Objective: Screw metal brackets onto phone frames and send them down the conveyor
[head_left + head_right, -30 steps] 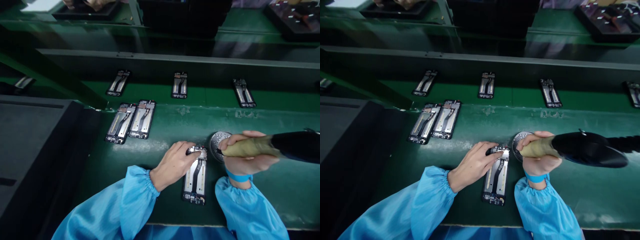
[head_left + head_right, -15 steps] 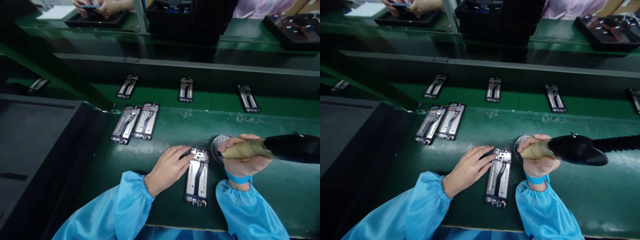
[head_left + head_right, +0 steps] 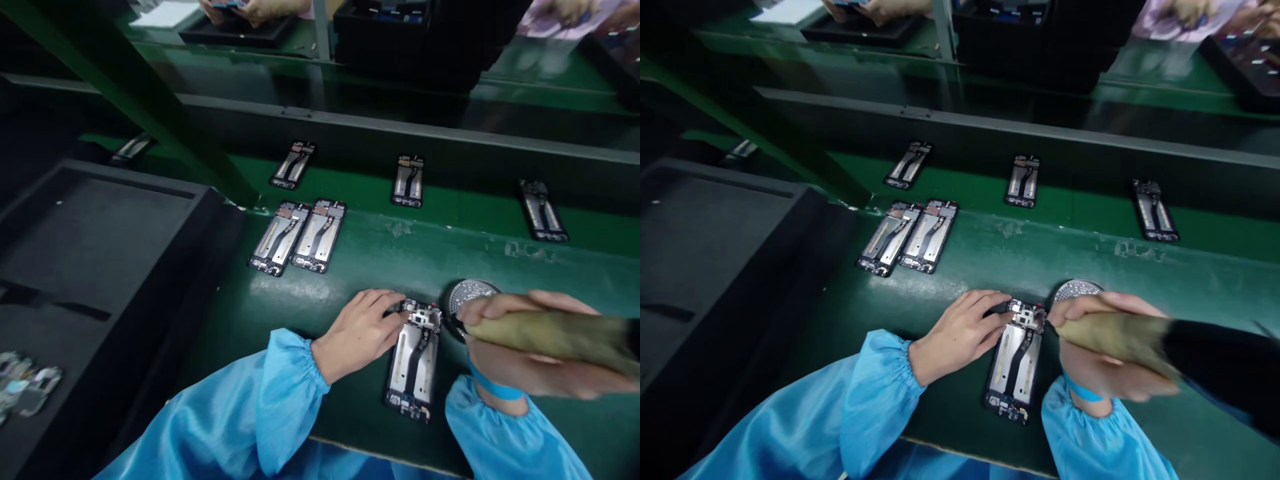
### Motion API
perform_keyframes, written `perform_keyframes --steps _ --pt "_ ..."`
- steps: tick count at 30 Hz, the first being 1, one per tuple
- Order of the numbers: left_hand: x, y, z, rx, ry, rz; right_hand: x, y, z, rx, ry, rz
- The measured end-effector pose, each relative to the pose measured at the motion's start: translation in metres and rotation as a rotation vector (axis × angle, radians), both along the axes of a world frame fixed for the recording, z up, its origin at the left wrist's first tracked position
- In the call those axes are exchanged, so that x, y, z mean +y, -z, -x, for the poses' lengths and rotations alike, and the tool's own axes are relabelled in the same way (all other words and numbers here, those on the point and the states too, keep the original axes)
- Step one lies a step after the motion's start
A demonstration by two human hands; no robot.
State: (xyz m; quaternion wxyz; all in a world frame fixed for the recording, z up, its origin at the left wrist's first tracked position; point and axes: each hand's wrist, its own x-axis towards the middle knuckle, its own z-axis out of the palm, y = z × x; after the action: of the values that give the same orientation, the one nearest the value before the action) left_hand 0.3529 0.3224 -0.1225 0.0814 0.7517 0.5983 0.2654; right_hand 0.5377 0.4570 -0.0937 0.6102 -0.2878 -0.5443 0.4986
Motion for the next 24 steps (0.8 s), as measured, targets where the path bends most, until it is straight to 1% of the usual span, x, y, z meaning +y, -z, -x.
perform_keyframes --steps 3,5,11,15,17,19,20,23,24 --pt "0.002 -0.002 0.000 -0.001 0.006 0.025 -0.011 -0.003 0.021 0.066 -0.095 -0.021" --pt "0.003 -0.002 0.000 -0.006 0.016 0.021 -0.014 0.000 0.029 0.071 -0.131 -0.001" --pt "0.004 -0.001 0.000 -0.011 0.029 0.030 -0.009 0.013 0.028 0.043 -0.168 0.022" --pt "0.004 -0.001 0.000 -0.011 0.026 0.021 -0.014 0.015 0.041 0.115 -0.197 -0.041" --pt "0.003 -0.001 0.000 -0.006 0.024 0.011 -0.015 0.014 0.044 0.109 -0.207 -0.055" --pt "0.002 -0.001 0.001 0.000 0.020 0.007 -0.012 0.012 0.037 0.091 -0.178 -0.061" --pt "0.002 -0.001 0.002 0.004 0.019 0.006 -0.008 0.010 0.030 0.091 -0.136 -0.086" --pt "0.001 -0.001 0.002 0.016 0.017 -0.006 0.010 0.007 0.000 0.087 0.049 -0.211" --pt "0.001 0.000 0.002 0.020 0.016 -0.017 0.016 0.006 -0.009 0.062 0.104 -0.224"
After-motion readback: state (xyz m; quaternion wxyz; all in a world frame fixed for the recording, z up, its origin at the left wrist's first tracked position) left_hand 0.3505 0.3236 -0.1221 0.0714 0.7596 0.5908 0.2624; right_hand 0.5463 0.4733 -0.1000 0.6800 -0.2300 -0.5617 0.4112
